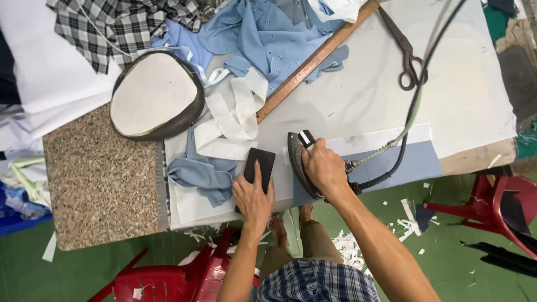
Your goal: Preparing fabric components by folding, ironing to set creases, and cutting to size.
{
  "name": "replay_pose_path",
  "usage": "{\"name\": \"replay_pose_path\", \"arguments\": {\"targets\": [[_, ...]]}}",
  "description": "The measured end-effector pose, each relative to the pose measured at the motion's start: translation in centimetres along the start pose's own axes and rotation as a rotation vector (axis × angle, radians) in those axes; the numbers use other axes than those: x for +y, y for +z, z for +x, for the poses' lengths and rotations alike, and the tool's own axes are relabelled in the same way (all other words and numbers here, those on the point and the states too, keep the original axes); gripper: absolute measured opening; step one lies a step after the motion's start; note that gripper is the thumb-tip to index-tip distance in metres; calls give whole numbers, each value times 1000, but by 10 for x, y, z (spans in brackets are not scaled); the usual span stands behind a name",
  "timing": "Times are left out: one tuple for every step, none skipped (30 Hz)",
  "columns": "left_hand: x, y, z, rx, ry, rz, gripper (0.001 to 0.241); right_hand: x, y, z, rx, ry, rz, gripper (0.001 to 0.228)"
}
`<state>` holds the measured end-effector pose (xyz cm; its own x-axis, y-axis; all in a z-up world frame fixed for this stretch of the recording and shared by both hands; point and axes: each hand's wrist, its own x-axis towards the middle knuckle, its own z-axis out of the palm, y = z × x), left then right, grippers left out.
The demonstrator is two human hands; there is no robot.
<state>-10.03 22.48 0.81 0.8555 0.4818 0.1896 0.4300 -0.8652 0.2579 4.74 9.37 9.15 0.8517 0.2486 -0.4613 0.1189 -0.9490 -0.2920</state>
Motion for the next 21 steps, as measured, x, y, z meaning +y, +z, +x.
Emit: {"name": "replay_pose_path", "arguments": {"targets": [[1, 0, 0, 10, -1, 2, 57, 0, 2, 4, 15, -3, -17, 44], [1, -1, 0, 21, -1, 5, 58, 0, 3, 8, 29, -8, -32, 45], [0, -1, 1, 17, 8, 2, 58, -3, 1, 11, 32, 1, -29, 45], [-1, -2, 1, 25, 9, -16, 58, -6, -1, 14, 58, -14, -47, 44], [-1, -3, 1, 32, 9, -34, 57, -8, -3, 16, 84, -28, -66, 44], [-3, -2, 1, 33, 16, -35, 57, -11, -7, 18, 88, -24, -63, 44], [-4, -2, 0, 30, 21, -55, 56, -14, -10, 19, 99, -38, -60, 42], [-5, -2, -1, 29, 26, -74, 54, -16, -14, 20, 112, -54, -59, 40], [-5, 0, -2, 32, 33, -77, 54, -18, -15, 22, 119, -51, -56, 40], [-6, 2, -3, 27, 34, -79, 54, -20, -17, 25, 137, -71, -71, 39], [-6, 3, -4, 22, 35, -81, 54, -21, -19, 26, 155, -90, -87, 37], [-6, 2, -3, 28, 39, -81, 54, -20, -18, 30, 161, -91, -84, 37], [-6, 2, -3, 27, 39, -85, 53, -19, -16, 34, 177, -104, -77, 37], [-5, 1, -4, 25, 38, -89, 53, -17, -13, 37, 191, -116, -71, 37], [-6, 1, -5, 28, 41, -89, 53, -15, -9, 41, 196, -115, -70, 37], [-6, 2, -5, 40, 40, -93, 52, -12, -6, 45, 188, -99, -22, 39], [-6, 3, -6, 53, 39, -97, 51, -9, -3, 49, 179, -82, 26, 40], [-5, 4, -6, 52, 40, -97, 51, -7, -3, 46, 179, -82, 26, 40], [-5, 4, -6, 62, 41, -104, 51, -6, -2, 43, 181, -82, 29, 39], [-6, 5, -7, 70, 41, -107, 51, -6, 0, 40, 180, -85, 33, 38], [-6, 5, -6, 69, 40, -103, 51, -5, 2, 37, 178, -86, 36, 38]]}}
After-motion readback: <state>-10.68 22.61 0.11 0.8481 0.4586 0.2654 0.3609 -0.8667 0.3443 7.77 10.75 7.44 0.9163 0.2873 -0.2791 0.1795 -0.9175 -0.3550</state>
